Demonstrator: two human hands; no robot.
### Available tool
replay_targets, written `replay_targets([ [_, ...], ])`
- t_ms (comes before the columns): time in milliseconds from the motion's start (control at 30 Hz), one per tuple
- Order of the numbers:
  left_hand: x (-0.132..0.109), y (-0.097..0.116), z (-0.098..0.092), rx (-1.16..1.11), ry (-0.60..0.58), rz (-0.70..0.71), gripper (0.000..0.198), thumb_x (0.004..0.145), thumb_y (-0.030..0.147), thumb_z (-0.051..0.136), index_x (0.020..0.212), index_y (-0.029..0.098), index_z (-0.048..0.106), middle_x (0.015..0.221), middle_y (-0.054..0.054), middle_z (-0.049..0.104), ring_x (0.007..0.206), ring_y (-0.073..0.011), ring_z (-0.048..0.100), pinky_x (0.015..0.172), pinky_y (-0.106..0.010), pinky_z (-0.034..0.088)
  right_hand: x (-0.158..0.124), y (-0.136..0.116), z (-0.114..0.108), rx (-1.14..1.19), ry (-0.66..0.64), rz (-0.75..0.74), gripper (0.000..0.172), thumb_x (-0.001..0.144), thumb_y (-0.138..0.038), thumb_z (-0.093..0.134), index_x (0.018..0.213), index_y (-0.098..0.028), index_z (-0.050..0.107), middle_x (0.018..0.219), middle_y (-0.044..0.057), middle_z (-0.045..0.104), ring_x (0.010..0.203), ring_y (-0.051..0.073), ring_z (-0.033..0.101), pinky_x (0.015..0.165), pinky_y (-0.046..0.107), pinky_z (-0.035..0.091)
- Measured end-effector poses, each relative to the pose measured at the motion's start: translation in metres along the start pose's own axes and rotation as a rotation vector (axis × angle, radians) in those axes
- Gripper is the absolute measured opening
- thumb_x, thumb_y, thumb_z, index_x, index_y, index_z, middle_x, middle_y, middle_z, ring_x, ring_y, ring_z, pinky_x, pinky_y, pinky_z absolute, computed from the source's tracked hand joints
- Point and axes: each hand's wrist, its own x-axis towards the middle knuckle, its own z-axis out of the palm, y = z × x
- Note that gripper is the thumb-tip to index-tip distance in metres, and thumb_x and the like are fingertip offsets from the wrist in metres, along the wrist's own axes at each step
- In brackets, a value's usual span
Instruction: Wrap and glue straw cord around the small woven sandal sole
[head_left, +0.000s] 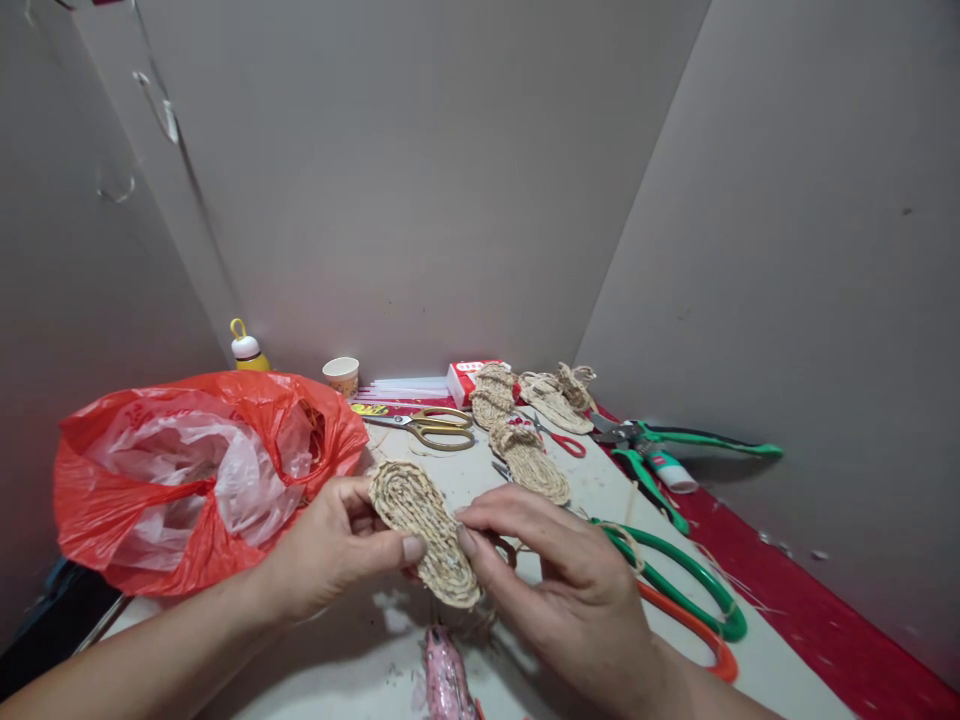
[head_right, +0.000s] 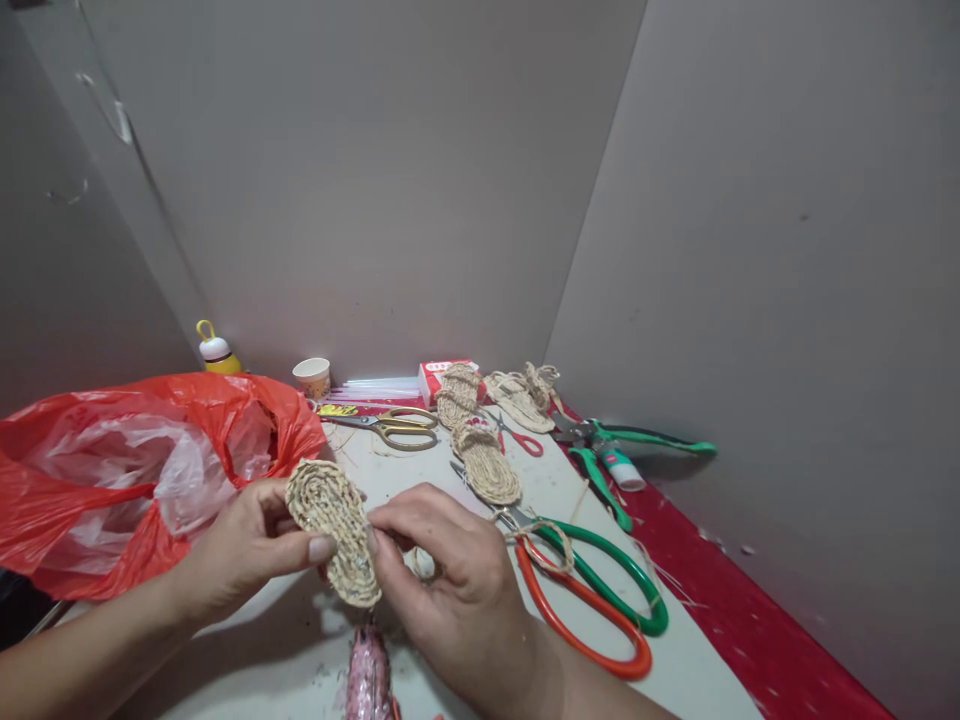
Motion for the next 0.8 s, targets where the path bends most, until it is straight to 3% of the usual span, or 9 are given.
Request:
replay_targets([
  [233, 0.001, 0.001, 0.0, -0.039, -0.027, -0.01, 0.014, 0.071, 0.022, 0.079, 0.075, 0.011, 0.071, 0.069, -0.001, 0.069, 0.059, -0.0087, 0.059, 0.061, -0.02, 0.049, -0.003, -0.002, -0.006, -0.061, -0.107, -0.066, 0.021, 0.08, -0.006, 0.063, 0.099, -0.015, 0.062, 0.086, 0.004, 0.066, 0.079, 0.014, 0.064, 0.07, 0.025, 0.053],
  [367, 0.0, -0.002, 0.0, -0.025, 0.014, -0.001, 0.015, 0.072, 0.022, 0.078, 0.079, 0.011, 0.07, 0.071, -0.002, 0.068, 0.061, -0.0096, 0.059, 0.062, -0.021, 0.049, -0.007, -0.008, -0.003, -0.204, -0.182, -0.076, 0.04, 0.071, -0.019, 0.072, 0.106, -0.013, 0.053, 0.09, 0.007, 0.063, 0.081, 0.02, 0.062, 0.07, 0.032, 0.053],
  [633, -0.008, -0.004, 0.012, -0.088, -0.009, 0.049, 0.021, 0.074, 0.019, 0.077, 0.092, 0.013, 0.068, 0.084, -0.004, 0.071, 0.078, -0.0124, 0.064, 0.075, -0.022, 0.05, -0.01, -0.014, 0.004, -0.313, -0.139, -0.008, 0.033, 0.07, -0.013, 0.062, 0.101, -0.015, 0.051, 0.087, 0.007, 0.059, 0.08, 0.02, 0.06, 0.068, 0.031, 0.052],
  [700, -0.01, -0.003, 0.014, -0.111, -0.017, 0.042, 0.028, 0.074, 0.019, 0.077, 0.099, 0.015, 0.066, 0.088, -0.003, 0.071, 0.081, -0.0124, 0.065, 0.078, -0.024, 0.05, -0.01, -0.015, 0.003, -0.325, -0.125, -0.01, 0.031, 0.071, -0.014, 0.061, 0.099, -0.016, 0.05, 0.085, 0.006, 0.059, 0.08, 0.02, 0.061, 0.067, 0.031, 0.053],
  [800, -0.01, 0.002, 0.007, -0.113, -0.11, -0.022, 0.053, 0.069, 0.017, 0.08, 0.117, 0.021, 0.056, 0.092, -0.001, 0.068, 0.083, -0.0132, 0.065, 0.078, -0.025, 0.049, -0.011, -0.014, 0.002, -0.304, -0.114, -0.021, 0.028, 0.071, -0.014, 0.058, 0.097, -0.017, 0.049, 0.08, 0.004, 0.058, 0.072, 0.018, 0.06, 0.061, 0.029, 0.051],
])
